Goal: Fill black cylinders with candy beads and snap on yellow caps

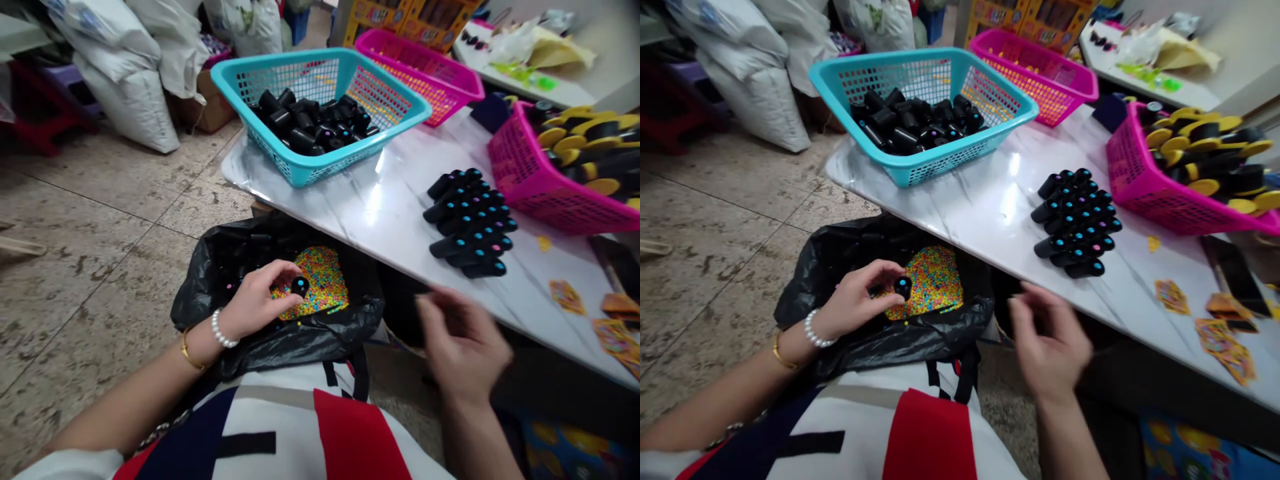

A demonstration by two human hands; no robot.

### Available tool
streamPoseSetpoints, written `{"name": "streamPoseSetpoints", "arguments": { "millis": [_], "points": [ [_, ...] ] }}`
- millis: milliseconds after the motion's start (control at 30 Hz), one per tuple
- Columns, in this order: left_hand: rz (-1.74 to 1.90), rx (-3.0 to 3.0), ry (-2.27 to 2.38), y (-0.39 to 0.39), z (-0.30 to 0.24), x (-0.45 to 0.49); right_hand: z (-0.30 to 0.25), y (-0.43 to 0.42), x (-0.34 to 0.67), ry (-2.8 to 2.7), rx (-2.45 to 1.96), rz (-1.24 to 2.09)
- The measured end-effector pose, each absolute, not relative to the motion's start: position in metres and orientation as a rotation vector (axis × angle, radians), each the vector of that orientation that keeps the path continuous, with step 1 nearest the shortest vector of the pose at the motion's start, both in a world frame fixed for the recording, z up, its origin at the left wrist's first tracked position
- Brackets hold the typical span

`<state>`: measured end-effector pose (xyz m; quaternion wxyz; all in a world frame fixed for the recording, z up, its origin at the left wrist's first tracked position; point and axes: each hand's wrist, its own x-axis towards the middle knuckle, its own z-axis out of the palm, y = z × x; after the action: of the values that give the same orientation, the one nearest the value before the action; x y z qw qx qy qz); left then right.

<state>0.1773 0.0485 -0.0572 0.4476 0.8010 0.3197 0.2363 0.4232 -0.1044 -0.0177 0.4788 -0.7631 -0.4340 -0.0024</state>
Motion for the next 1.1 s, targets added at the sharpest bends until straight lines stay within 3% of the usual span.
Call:
{"name": "streamPoseSetpoints", "arguments": {
  "millis": [100,200,400,600,767,1000,1100],
  "points": [
    [0.664,2.002,0.708,0.040,-0.062,0.182,-0.038,-0.078,0.376,-1.245,-1.554,0.853],
    [0.666,2.070,0.635,0.036,-0.067,0.181,-0.061,-0.046,0.359,-1.316,-1.420,1.205],
    [0.814,2.149,0.795,0.044,-0.066,0.164,-0.082,-0.011,0.398,-1.885,-1.711,0.766],
    [0.361,2.526,0.371,0.032,-0.076,0.168,-0.092,0.006,0.384,-2.672,-1.681,0.381],
    [0.160,2.670,0.332,0.023,-0.085,0.176,-0.094,0.011,0.357,-2.828,-1.256,0.757],
    [0.007,2.542,0.295,0.025,-0.086,0.174,-0.083,0.002,0.393,-1.835,-1.259,1.439],
    [0.004,2.472,0.369,0.025,-0.084,0.176,-0.082,-0.002,0.401,-1.594,-1.231,1.562]
  ]
}}
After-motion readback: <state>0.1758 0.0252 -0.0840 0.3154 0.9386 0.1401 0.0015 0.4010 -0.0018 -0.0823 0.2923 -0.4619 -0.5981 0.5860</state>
